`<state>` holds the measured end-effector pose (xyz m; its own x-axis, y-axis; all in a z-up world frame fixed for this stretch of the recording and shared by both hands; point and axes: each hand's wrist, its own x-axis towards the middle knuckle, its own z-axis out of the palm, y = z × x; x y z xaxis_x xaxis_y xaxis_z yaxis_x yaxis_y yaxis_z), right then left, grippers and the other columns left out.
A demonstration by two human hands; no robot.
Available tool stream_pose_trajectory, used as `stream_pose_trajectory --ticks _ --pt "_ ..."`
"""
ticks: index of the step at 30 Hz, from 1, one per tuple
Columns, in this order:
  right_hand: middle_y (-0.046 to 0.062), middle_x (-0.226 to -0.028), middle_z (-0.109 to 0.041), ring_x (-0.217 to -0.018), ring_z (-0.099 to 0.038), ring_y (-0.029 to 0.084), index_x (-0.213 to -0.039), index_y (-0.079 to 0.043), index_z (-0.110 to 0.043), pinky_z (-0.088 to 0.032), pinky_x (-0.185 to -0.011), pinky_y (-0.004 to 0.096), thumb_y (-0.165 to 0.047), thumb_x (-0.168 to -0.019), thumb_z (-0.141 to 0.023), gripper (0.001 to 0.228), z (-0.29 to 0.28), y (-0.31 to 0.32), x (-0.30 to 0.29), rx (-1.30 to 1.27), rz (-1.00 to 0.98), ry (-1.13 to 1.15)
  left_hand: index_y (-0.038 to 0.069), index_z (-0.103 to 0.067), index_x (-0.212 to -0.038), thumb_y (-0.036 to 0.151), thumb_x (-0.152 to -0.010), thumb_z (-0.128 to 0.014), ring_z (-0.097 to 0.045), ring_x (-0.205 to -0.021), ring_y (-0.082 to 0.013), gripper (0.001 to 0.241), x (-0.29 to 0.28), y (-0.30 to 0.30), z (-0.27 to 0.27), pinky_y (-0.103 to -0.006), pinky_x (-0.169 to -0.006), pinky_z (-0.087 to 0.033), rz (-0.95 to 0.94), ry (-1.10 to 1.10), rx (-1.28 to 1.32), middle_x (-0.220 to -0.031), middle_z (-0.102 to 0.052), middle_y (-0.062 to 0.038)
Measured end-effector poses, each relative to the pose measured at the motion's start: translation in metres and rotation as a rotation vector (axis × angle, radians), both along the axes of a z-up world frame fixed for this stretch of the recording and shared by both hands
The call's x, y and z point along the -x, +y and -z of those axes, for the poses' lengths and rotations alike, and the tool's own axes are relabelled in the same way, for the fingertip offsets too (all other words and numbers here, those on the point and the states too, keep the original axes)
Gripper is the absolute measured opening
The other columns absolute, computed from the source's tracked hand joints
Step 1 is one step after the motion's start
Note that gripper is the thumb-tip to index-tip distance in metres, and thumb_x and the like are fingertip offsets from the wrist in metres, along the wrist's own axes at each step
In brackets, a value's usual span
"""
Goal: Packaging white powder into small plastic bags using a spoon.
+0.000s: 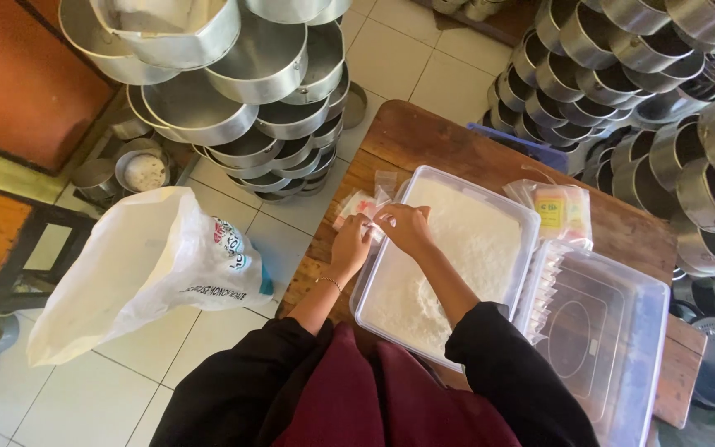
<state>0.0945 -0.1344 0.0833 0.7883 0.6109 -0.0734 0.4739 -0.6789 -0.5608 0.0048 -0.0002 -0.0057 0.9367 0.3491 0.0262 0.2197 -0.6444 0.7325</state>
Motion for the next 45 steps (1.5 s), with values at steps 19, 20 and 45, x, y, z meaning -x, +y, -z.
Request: stream_pose_trajectory --ticks 19,20,45 --pt "0.009 -0.088 -0.078 -0.079 -0.076 0.018 -0.102 -0.01 -0.068 -0.057 -0.079 0.028 -0.013 -0.09 -0.074 0.014 0.002 -0.047 0.017 -0.56 0.325 0.373 0.011 -0.055 -0.095 0.024 -0.083 -0.083 -0.064 -0.078 -0.0338 0.034 -0.011 -0.029 -0.073 -0.0405 -0.071 -0.053 -0.045 -0.23 0.389 -0.105 -0.05 -0.014" --pt "0.011 -0.091 -0.078 -0.082 -0.076 0.019 -0.105 -0.01 -0.067 -0.058 -0.081 0.028 -0.012 -0.089 -0.074 0.018 -0.006 -0.052 0.022 -0.569 0.358 0.383 0.012 -0.058 -0.096 0.021 -0.086 -0.08 -0.064 -0.073 -0.031 0.027 -0.007 -0.035 -0.085 -0.0382 -0.067 -0.053 0.005 -0.245 0.376 -0.096 -0.053 -0.012" --pt "0.01 -0.098 -0.075 -0.086 -0.069 0.014 -0.114 -0.006 -0.061 -0.057 -0.077 0.023 -0.008 -0.084 -0.081 0.036 0.008 -0.145 0.076 -0.876 0.661 0.557 0.008 -0.069 -0.095 0.009 -0.087 -0.079 -0.075 -0.076 -0.0199 0.014 0.013 -0.124 -0.081 -0.0273 -0.069 -0.06 0.22 -0.077 0.562 -0.088 -0.074 -0.01"
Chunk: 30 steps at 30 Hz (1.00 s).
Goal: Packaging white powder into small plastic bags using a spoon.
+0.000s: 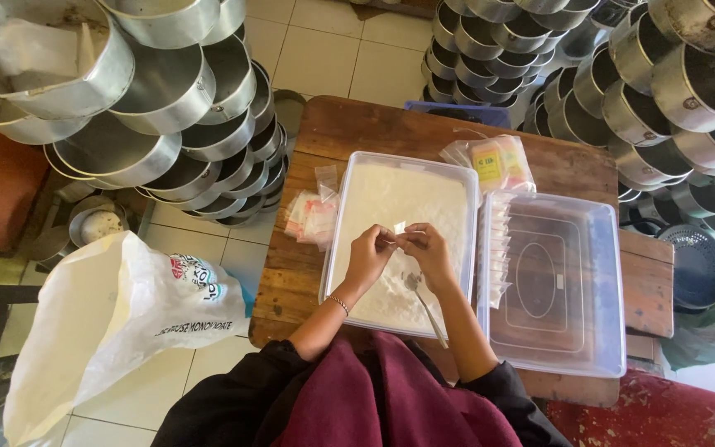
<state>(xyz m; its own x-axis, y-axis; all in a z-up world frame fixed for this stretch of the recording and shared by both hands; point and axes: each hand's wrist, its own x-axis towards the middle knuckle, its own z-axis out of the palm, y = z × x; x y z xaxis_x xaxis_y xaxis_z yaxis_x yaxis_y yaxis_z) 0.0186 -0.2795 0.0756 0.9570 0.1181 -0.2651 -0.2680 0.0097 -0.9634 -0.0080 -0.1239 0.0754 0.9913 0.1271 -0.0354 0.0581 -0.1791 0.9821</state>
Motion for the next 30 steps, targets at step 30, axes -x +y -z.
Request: stream_pose_trajectory --ticks 30 --pt "0.007 -0.085 -0.073 -0.08 -0.075 0.02 -0.099 -0.015 -0.055 -0.058 -0.073 0.03 0.0 -0.081 -0.069 0.027 -0.015 -0.004 0.038 0.234 -0.004 -0.051 0.005 -0.078 -0.094 0.028 -0.079 -0.074 -0.075 -0.068 -0.0189 0.028 0.017 -0.021 0.022 -0.032 -0.069 -0.06 -0.081 0.358 0.011 -0.075 -0.075 -0.009"
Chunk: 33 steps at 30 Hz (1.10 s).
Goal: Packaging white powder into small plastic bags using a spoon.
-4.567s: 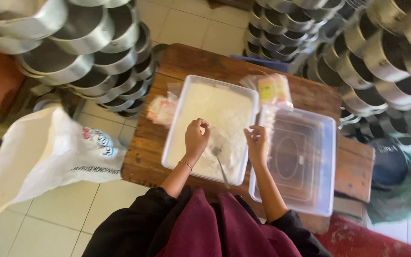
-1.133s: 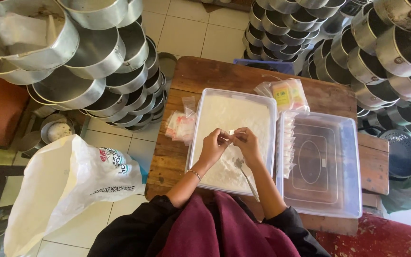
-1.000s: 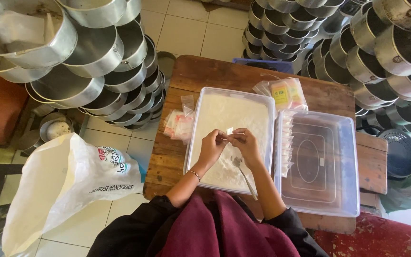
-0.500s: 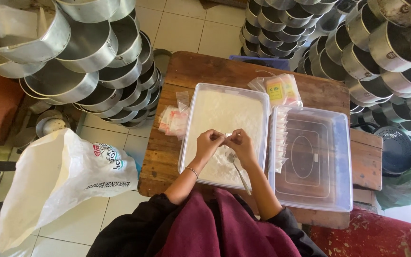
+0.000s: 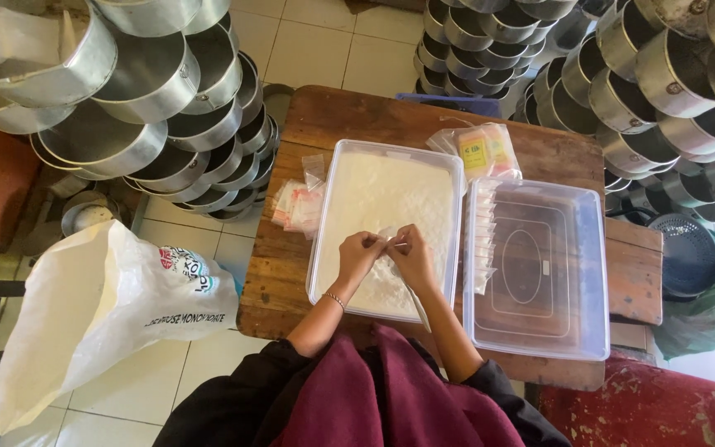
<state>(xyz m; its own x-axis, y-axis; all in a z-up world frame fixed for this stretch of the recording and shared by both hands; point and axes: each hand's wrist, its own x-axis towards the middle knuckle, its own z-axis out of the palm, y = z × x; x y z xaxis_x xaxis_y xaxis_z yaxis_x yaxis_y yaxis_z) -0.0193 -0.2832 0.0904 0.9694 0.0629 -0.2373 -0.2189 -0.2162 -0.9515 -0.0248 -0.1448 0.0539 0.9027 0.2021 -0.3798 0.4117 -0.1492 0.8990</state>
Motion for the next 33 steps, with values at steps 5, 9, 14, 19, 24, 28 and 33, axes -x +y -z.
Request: stream_pose_trajectory --ticks 5,9,14,19,24,28,33 --pt "0.001 -0.08 -0.074 -0.077 -0.075 0.017 -0.095 -0.019 -0.057 -0.058 -0.073 0.03 -0.011 -0.08 -0.073 0.023 0.01 -0.001 0.005 0.219 -0.001 -0.045 0.0 -0.076 -0.095 0.02 -0.078 -0.076 -0.075 -0.069 -0.0229 0.027 0.007 0.002 -0.005 -0.0334 -0.07 -0.059 0.05 -0.05 -0.037 -0.075 -0.075 -0.013" --pt "-0.003 -0.073 -0.073 -0.075 -0.074 0.018 -0.087 -0.024 -0.06 -0.057 -0.074 0.033 -0.023 -0.079 -0.074 0.016 0.019 0.0 0.007 0.455 0.017 -0.101 0.0 -0.077 -0.09 0.017 -0.079 -0.078 -0.074 -0.064 -0.0198 0.02 0.012 0.0 -0.009 -0.0279 -0.068 -0.058 0.009 -0.028 0.021 -0.069 -0.074 -0.011" --pt "0.005 -0.075 -0.071 -0.073 -0.074 0.024 -0.085 -0.019 -0.055 -0.058 -0.071 0.035 -0.019 -0.08 -0.074 0.019 0.029 0.006 0.016 0.438 0.047 -0.195 0.001 -0.077 -0.084 0.023 -0.075 -0.079 -0.073 -0.061 -0.0185 0.023 0.013 -0.005 0.009 -0.0282 -0.066 -0.057 -0.047 0.054 0.009 -0.062 -0.072 -0.009" --pt "0.011 -0.074 -0.065 -0.071 -0.072 0.033 -0.082 -0.015 -0.053 -0.058 -0.065 0.041 -0.009 -0.081 -0.071 0.019 0.029 0.008 0.024 0.477 -0.007 -0.352 0.006 -0.077 -0.077 0.025 -0.071 -0.077 -0.073 -0.06 -0.0219 0.02 0.018 -0.005 0.013 -0.0302 -0.065 -0.056 -0.056 0.069 -0.046 -0.056 -0.069 -0.007" --pt "0.009 -0.077 -0.061 -0.074 -0.071 0.035 -0.085 -0.017 -0.052 -0.057 -0.067 0.044 -0.012 -0.082 -0.072 0.022 0.033 0.005 0.028 0.514 -0.058 -0.409 0.006 -0.072 -0.075 0.03 -0.07 -0.079 -0.072 -0.064 -0.0239 0.026 0.025 -0.004 0.025 -0.0308 -0.07 -0.056 -0.049 0.093 -0.105 -0.057 -0.068 -0.008" --pt "0.012 -0.079 -0.06 -0.077 -0.07 0.036 -0.087 -0.014 -0.054 -0.057 -0.069 0.043 -0.007 -0.083 -0.071 0.019 0.069 -0.005 0.02 0.422 -0.081 -0.43 0.005 -0.073 -0.082 0.031 -0.074 -0.076 -0.074 -0.081 -0.0336 0.028 0.024 -0.007 0.055 -0.0399 -0.075 -0.056 0.025 0.061 -0.161 -0.073 -0.072 -0.015" --pt "0.014 -0.087 -0.069 -0.082 -0.073 0.029 -0.101 -0.011 -0.053 -0.06 -0.076 0.034 -0.011 -0.091 -0.068 0.019 0.028 -0.007 0.027 0.208 -0.138 -0.179 0.005 -0.063 -0.116 0.016 -0.091 -0.068 -0.075 -0.074 -0.0239 0.028 0.024 -0.005 0.012 -0.0329 -0.073 -0.06 0.082 -0.021 0.036 -0.088 -0.074 -0.02"
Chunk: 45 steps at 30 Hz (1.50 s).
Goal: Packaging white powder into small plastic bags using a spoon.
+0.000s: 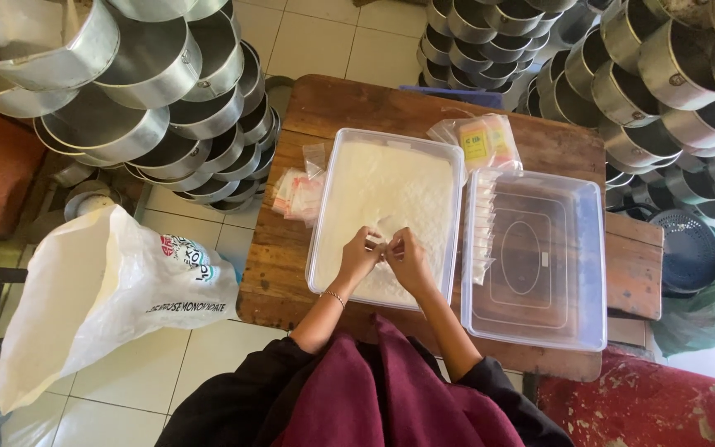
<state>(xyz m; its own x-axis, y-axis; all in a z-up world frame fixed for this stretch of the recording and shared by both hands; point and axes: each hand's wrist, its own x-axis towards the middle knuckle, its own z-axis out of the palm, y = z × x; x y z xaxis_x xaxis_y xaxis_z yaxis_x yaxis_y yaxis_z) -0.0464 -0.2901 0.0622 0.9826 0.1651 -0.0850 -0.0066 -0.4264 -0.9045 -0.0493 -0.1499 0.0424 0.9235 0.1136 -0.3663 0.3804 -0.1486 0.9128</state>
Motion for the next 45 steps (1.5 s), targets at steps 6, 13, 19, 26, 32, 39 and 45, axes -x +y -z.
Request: stream_pose_trajectory --ticks 6,13,19,26,32,39,45 --pt "0.011 -0.086 -0.072 -0.079 -0.074 0.024 -0.099 -0.012 -0.053 -0.059 -0.074 0.031 -0.006 -0.085 -0.071 0.024 0.022 -0.01 -0.008 -0.023 0.104 -0.018 0.006 -0.069 -0.108 0.004 -0.081 -0.067 -0.072 -0.074 -0.0289 0.027 0.009 0.002 -0.016 -0.0406 -0.069 -0.059 0.069 -0.171 -0.125 -0.081 -0.069 -0.019" --pt "0.005 -0.084 -0.069 -0.08 -0.075 0.026 -0.091 -0.019 -0.055 -0.06 -0.074 0.038 -0.015 -0.084 -0.072 0.019 -0.002 -0.003 -0.004 0.314 0.092 -0.278 0.006 -0.064 -0.102 0.004 -0.08 -0.064 -0.072 -0.08 -0.0344 0.022 0.011 -0.004 -0.063 -0.0488 -0.075 -0.06 0.128 -0.19 -0.378 -0.081 -0.062 -0.014" --pt "0.007 -0.091 -0.073 -0.082 -0.075 0.025 -0.105 -0.017 -0.055 -0.059 -0.072 0.032 -0.009 -0.088 -0.069 0.023 -0.003 -0.006 -0.013 0.124 0.04 -0.154 0.012 -0.066 -0.094 0.006 -0.079 -0.067 -0.074 -0.082 -0.0322 0.016 0.002 -0.007 -0.036 -0.043 -0.074 -0.061 0.064 -0.211 -0.305 -0.09 -0.064 -0.013" --pt "0.005 -0.088 -0.077 -0.081 -0.075 0.023 -0.116 -0.022 -0.055 -0.059 -0.073 0.033 -0.012 -0.084 -0.071 0.037 -0.018 -0.011 -0.014 0.193 -0.056 -0.064 0.008 -0.069 -0.09 0.015 -0.082 -0.074 -0.073 -0.077 -0.0296 0.012 0.001 -0.009 -0.022 -0.0396 -0.07 -0.06 -0.039 -0.2 -0.198 -0.082 -0.067 -0.013" --pt "0.006 -0.086 -0.075 -0.076 -0.074 0.025 -0.107 -0.021 -0.056 -0.058 -0.072 0.037 -0.011 -0.084 -0.068 0.029 -0.039 -0.007 -0.016 0.279 -0.027 -0.075 0.011 -0.07 -0.093 0.007 -0.078 -0.067 -0.071 -0.076 -0.0274 0.016 0.005 -0.012 -0.025 -0.0404 -0.071 -0.06 0.007 -0.186 -0.285 -0.078 -0.065 -0.01" --pt "0.008 -0.092 -0.072 -0.08 -0.074 0.028 -0.105 -0.019 -0.057 -0.06 -0.073 0.037 -0.012 -0.087 -0.067 0.022 -0.044 -0.004 -0.018 0.293 -0.051 -0.172 0.007 -0.068 -0.091 0.006 -0.082 -0.067 -0.072 -0.078 -0.0278 0.009 0.003 -0.007 -0.056 -0.0402 -0.071 -0.06 0.054 -0.198 -0.319 -0.08 -0.064 -0.011" --pt "0.01 -0.09 -0.071 -0.081 -0.075 0.031 -0.102 -0.017 -0.062 -0.06 -0.073 0.041 -0.017 -0.091 -0.07 0.013 0.0 -0.023 -0.022 0.254 -0.002 -0.248 0.005 -0.064 -0.084 0.013 -0.086 -0.062 -0.072 -0.074 -0.0372 0.008 0.002 -0.007 -0.03 -0.0483 -0.064 -0.059 0.021 -0.259 -0.449 -0.074 -0.063 -0.014"
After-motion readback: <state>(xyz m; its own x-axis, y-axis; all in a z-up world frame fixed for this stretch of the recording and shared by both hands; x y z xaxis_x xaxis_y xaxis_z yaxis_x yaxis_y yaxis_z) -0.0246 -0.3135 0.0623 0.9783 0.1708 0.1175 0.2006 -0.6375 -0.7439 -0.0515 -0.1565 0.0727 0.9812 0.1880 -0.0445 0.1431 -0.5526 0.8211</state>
